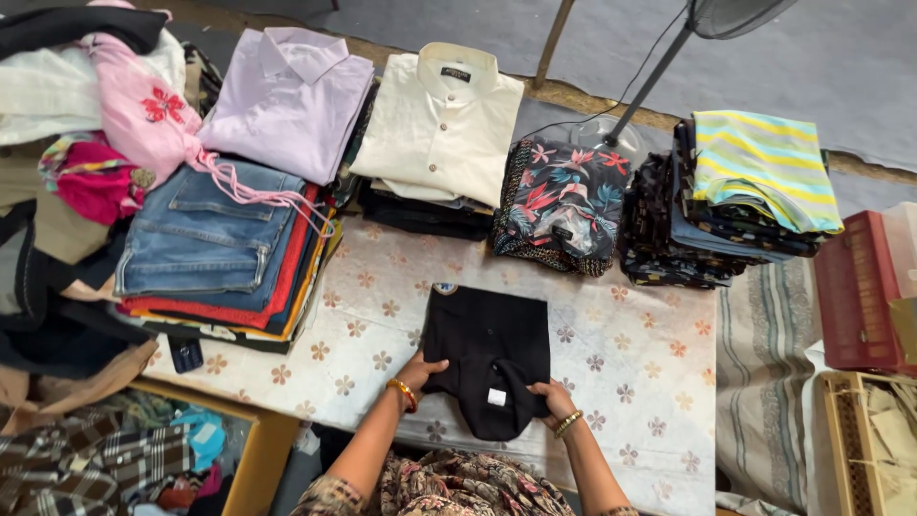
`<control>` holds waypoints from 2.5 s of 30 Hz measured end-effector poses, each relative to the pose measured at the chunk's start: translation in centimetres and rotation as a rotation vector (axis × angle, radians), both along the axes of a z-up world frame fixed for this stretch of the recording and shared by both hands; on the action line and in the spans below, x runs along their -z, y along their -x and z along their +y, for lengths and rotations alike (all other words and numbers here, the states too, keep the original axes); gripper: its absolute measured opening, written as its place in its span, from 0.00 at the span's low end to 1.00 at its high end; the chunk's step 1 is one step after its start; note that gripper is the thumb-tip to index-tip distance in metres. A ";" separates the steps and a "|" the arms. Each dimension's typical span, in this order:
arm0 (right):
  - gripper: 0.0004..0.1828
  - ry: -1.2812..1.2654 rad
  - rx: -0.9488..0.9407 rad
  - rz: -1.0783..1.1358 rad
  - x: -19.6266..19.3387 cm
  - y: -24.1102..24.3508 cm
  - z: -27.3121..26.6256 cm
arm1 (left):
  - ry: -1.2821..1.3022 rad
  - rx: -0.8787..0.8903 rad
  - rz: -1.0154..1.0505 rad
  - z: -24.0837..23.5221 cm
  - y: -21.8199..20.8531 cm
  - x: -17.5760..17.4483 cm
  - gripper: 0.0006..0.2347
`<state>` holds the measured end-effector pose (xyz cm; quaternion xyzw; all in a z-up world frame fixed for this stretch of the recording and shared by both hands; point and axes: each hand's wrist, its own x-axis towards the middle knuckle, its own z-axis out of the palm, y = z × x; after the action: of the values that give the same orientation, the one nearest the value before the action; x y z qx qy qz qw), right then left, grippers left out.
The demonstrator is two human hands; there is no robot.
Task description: Fold various shirts and trousers on a table.
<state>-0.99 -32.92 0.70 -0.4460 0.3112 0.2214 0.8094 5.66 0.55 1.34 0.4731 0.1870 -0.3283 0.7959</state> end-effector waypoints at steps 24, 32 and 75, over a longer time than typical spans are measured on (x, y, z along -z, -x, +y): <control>0.26 0.366 0.105 -0.364 -24.0 -9.3 -6.9 | -0.022 0.247 -0.816 -10.2 -15.1 -19.3 0.28; 0.28 0.422 0.231 -0.645 -24.9 -24.8 -13.5 | -0.149 0.002 -0.894 -18.7 -29.2 -23.5 0.29; 0.37 1.681 -0.349 -0.432 1.3 -2.0 -1.7 | -1.386 0.363 -1.010 0.6 4.1 -7.0 0.23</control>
<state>1.03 -34.60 -0.61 -0.9667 0.1387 -0.0494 0.2095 1.57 1.18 8.29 0.9615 -0.1084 -0.0137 0.2522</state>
